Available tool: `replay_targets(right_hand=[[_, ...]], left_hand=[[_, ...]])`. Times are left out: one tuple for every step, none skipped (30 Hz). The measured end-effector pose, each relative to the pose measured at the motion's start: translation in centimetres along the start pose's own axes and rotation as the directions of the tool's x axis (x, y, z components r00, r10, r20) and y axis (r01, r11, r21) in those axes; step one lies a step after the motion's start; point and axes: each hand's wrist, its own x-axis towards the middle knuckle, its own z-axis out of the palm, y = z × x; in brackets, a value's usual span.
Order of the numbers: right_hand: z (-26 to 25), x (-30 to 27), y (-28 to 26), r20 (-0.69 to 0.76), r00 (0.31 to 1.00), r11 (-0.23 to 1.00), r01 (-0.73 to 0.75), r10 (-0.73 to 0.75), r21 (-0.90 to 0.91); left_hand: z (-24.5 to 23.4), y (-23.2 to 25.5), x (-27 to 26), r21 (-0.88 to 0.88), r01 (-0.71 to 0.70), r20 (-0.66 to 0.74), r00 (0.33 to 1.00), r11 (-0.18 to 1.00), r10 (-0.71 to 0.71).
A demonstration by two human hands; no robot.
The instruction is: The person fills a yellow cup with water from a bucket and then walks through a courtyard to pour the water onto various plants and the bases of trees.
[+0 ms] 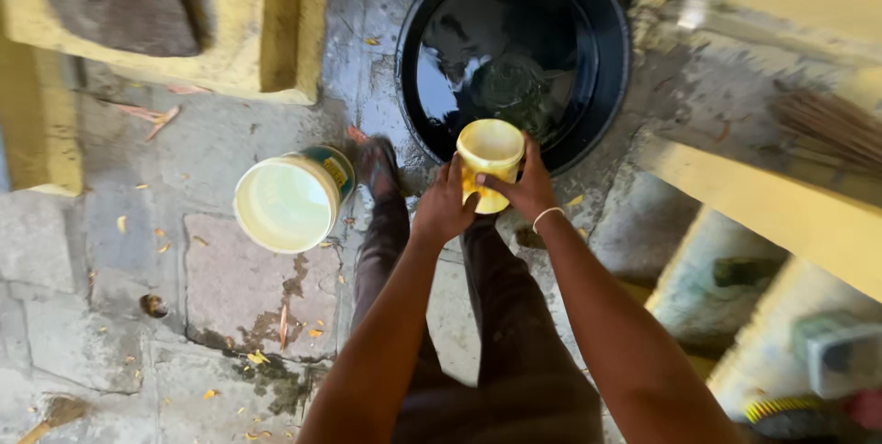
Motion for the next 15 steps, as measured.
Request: replay_targets(right_hand=[[0.8,1.7,1.8,-0.021,1.0,1.0,-0.004,0.004,-0.015],[1.9,3.0,3.5,-0.041,0.999,1.0,-0.008,0.007,-0.03],[2.8,5.3,5.0,-0.029,0.998,0.998,-0.055,0.055,-0.017],[3.7,7.3,6.5,-0.017,0.995,0.995,-0.102,0.102,-0.004],[4.7,8.1,8.1,0.01,0.987,0.987,-0.161,0.161,0.008],[5.6,9.5,9.6,-0.015,0.987,0.986,-0.161,0.161,0.035],[6.4,11.0,11.1,-0.04,0.985,0.984,-0.164,0.167,0.061],[7.1,12.2,12.6,-0.064,0.983,0.982,-0.168,0.173,0.087],[7.7,13.5,14.1,-0.068,0.963,0.966,-0.258,0.26,0.037],[8.2,14.6,15.4,-0.077,0.936,0.938,-0.345,0.343,-0.013],[8.9,15.4,16.8,-0.085,0.901,0.9,-0.431,0.425,-0.063],[9.3,16.4,17.9,-0.109,0.906,0.902,-0.419,0.409,-0.099],[9.8,17.4,19.0,-0.131,0.91,0.903,-0.409,0.393,-0.134],[10.2,17.9,19.9,-0.151,0.915,0.902,-0.398,0.375,-0.169],[10.5,18.3,20.8,-0.132,0.895,0.885,-0.442,0.425,-0.146]], left_hand=[[1.2,-1.3,1.6,0.003,0.014,0.024,1.0,1.0,-0.014],[2.5,-2.3,2.7,0.016,0.066,0.095,0.993,0.998,-0.067],[3.7,-3.3,5.5,0.032,0.095,0.148,0.984,0.995,-0.099],[4.9,-4.2,8.1,0.05,0.124,0.2,0.971,0.991,-0.131],[6.1,-5.2,9.8,0.06,0.141,0.221,0.964,0.988,-0.15],[7.3,-6.2,11.7,0.07,0.157,0.242,0.955,0.985,-0.169],[8.6,-7.2,13.0,0.081,0.175,0.266,0.945,0.981,-0.19],[9.9,-8.3,14.1,0.08,0.207,0.292,0.931,0.975,-0.221],[11.1,-9.2,15.6,0.078,0.233,0.31,0.918,0.969,-0.246],[12.4,-10.2,17.0,0.077,0.258,0.329,0.905,0.963,-0.269],[13.6,-11.1,18.0,0.067,0.242,0.321,0.913,0.968,-0.251],[14.7,-11.9,18.8,0.056,0.226,0.313,0.921,0.972,-0.232],[15.7,-12.7,19.4,0.048,0.21,0.305,0.928,0.977,-0.214],[16.5,-13.4,20.0,0.047,0.214,0.326,0.92,0.976,-0.218],[17.2,-13.9,20.6,0.046,0.218,0.343,0.913,0.975,-0.22]])
